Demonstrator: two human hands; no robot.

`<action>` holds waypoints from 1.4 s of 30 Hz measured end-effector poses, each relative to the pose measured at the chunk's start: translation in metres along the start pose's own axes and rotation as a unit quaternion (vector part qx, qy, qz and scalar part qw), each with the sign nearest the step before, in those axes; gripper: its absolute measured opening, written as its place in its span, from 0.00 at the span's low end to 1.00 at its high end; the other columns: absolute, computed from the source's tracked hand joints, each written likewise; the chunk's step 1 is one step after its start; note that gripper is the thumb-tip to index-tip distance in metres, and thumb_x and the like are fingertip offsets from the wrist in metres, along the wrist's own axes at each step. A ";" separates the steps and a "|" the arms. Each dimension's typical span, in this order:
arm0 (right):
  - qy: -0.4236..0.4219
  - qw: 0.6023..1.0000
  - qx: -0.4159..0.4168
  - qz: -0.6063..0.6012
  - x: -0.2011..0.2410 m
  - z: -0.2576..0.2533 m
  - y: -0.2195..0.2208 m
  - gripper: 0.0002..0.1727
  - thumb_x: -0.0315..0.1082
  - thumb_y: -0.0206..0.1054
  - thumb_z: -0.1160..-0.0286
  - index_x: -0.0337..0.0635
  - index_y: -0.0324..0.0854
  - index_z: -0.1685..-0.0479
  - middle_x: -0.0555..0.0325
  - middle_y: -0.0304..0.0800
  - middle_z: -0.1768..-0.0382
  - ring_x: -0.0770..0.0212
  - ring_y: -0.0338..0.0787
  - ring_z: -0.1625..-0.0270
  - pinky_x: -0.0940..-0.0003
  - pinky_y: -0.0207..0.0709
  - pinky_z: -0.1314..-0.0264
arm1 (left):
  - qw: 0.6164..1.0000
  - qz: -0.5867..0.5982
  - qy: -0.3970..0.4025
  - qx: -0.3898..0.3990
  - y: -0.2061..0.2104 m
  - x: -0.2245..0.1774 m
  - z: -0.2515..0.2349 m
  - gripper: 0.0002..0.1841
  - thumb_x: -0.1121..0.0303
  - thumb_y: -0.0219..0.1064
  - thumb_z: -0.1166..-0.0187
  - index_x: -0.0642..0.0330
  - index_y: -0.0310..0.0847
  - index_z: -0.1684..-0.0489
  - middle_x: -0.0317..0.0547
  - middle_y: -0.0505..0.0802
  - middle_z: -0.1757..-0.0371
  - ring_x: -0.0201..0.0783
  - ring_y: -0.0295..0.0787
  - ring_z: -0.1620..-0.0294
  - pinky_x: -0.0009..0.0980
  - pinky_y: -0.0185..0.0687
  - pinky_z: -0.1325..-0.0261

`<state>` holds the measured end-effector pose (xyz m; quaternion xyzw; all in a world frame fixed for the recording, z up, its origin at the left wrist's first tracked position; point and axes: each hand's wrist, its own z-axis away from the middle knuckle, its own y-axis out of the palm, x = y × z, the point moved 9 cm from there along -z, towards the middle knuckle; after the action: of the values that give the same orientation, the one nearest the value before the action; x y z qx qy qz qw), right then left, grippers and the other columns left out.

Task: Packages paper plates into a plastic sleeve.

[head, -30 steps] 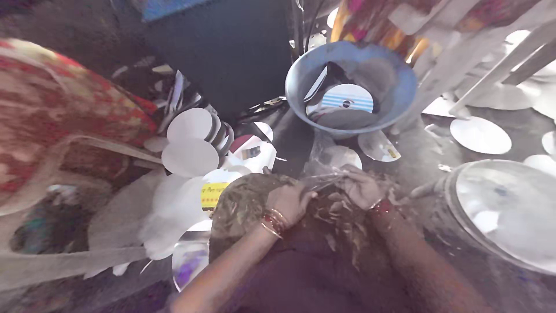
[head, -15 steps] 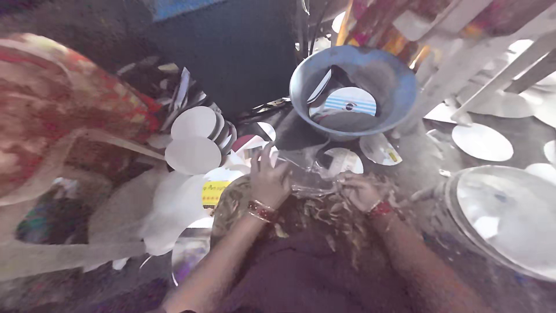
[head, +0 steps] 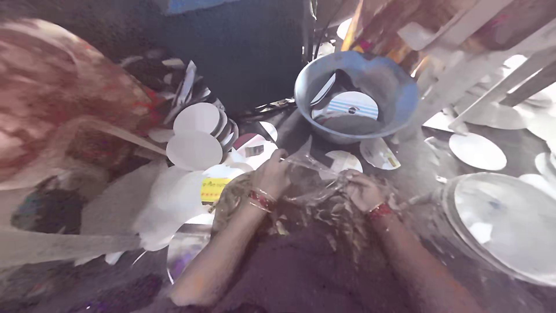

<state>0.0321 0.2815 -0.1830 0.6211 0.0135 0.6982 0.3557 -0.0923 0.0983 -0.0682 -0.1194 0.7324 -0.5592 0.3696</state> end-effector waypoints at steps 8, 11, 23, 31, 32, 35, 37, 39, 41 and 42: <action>-0.473 0.731 -0.057 0.487 0.067 0.070 0.064 0.14 0.32 0.59 0.28 0.28 0.86 0.67 0.38 0.91 0.59 0.55 0.91 0.52 0.69 0.83 0.43 | 0.981 -0.039 -0.041 0.187 0.009 -0.037 0.015 0.23 0.77 0.60 0.20 0.62 0.80 0.24 0.60 0.75 0.16 0.64 0.89 0.38 0.62 0.83 0.39; -0.524 0.631 0.035 0.571 0.042 0.092 0.116 0.16 0.34 0.58 0.28 0.37 0.91 0.71 0.42 0.96 0.58 0.47 0.95 0.50 0.58 0.86 0.41 | 0.992 -0.004 0.102 0.073 0.010 -0.077 0.030 0.21 0.79 0.67 0.28 0.63 0.88 0.35 0.64 0.86 0.27 0.63 0.95 0.55 0.58 0.89 0.57; 0.092 0.763 -0.037 0.639 -0.006 0.036 0.036 0.24 0.30 0.59 0.14 0.22 0.72 0.24 0.28 0.78 0.26 0.40 0.76 0.20 0.52 0.62 0.14 | 0.907 -0.010 0.170 0.385 0.059 -0.093 0.062 0.21 0.81 0.60 0.20 0.60 0.85 0.29 0.53 0.62 0.06 0.68 0.89 0.38 0.64 0.83 0.42; 0.248 0.593 0.076 0.762 -0.015 0.041 0.046 0.29 0.46 0.55 0.11 0.29 0.77 0.26 0.31 0.77 0.23 0.34 0.73 0.18 0.36 0.62 0.18 | 0.917 -0.045 0.119 0.378 0.050 -0.085 0.057 0.18 0.79 0.55 0.14 0.68 0.82 0.31 0.56 0.66 0.08 0.67 0.88 0.37 0.62 0.82 0.40; 0.269 0.579 0.083 0.765 -0.019 0.042 0.043 0.28 0.45 0.54 0.11 0.30 0.78 0.27 0.32 0.78 0.24 0.34 0.74 0.19 0.35 0.64 0.19 | 0.915 -0.053 0.114 0.384 0.051 -0.083 0.057 0.17 0.79 0.55 0.14 0.69 0.83 0.32 0.56 0.68 0.09 0.66 0.87 0.35 0.62 0.81 0.38; 0.237 0.556 0.085 0.792 -0.010 0.047 0.053 0.26 0.40 0.47 0.06 0.29 0.75 0.24 0.28 0.79 0.26 0.28 0.75 0.21 0.31 0.63 0.21 | 0.928 -0.065 0.113 0.349 0.050 -0.077 0.054 0.19 0.79 0.53 0.14 0.67 0.82 0.28 0.55 0.68 0.09 0.65 0.87 0.32 0.60 0.83 0.38; 0.168 0.612 0.003 0.773 0.001 0.041 0.050 0.28 0.41 0.48 0.08 0.28 0.75 0.23 0.27 0.76 0.24 0.28 0.71 0.17 0.33 0.57 0.15 | 0.955 -0.051 0.109 0.273 0.043 -0.076 0.050 0.20 0.79 0.55 0.15 0.65 0.82 0.28 0.53 0.70 0.10 0.63 0.91 0.37 0.57 0.86 0.42; 0.226 0.607 -0.001 0.762 0.000 0.038 0.044 0.30 0.46 0.44 0.06 0.33 0.73 0.20 0.33 0.74 0.20 0.35 0.70 0.15 0.37 0.57 0.14 | 0.979 -0.037 0.101 0.172 0.032 -0.072 0.042 0.20 0.80 0.59 0.19 0.66 0.83 0.29 0.53 0.74 0.12 0.60 0.95 0.47 0.54 0.89 0.50; 0.264 0.585 0.008 0.767 -0.007 0.038 0.039 0.32 0.50 0.44 0.06 0.31 0.77 0.25 0.31 0.79 0.25 0.34 0.76 0.19 0.34 0.64 0.19 | 0.988 -0.039 0.083 0.125 0.026 -0.064 0.037 0.23 0.79 0.60 0.20 0.65 0.81 0.25 0.52 0.71 0.10 0.57 0.96 0.51 0.51 0.90 0.54; 0.261 0.578 0.009 0.773 -0.007 0.038 0.040 0.33 0.51 0.45 0.06 0.31 0.76 0.24 0.31 0.77 0.23 0.34 0.73 0.17 0.34 0.60 0.17 | 0.987 -0.051 0.062 0.141 0.027 -0.060 0.035 0.25 0.78 0.58 0.19 0.65 0.77 0.21 0.50 0.66 0.07 0.56 0.96 0.50 0.50 0.90 0.53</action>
<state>0.0463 0.2314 -0.1616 0.1898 -0.3734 0.8408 -0.3430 -0.0200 0.1176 -0.0716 -0.0682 0.6608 -0.6811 0.3078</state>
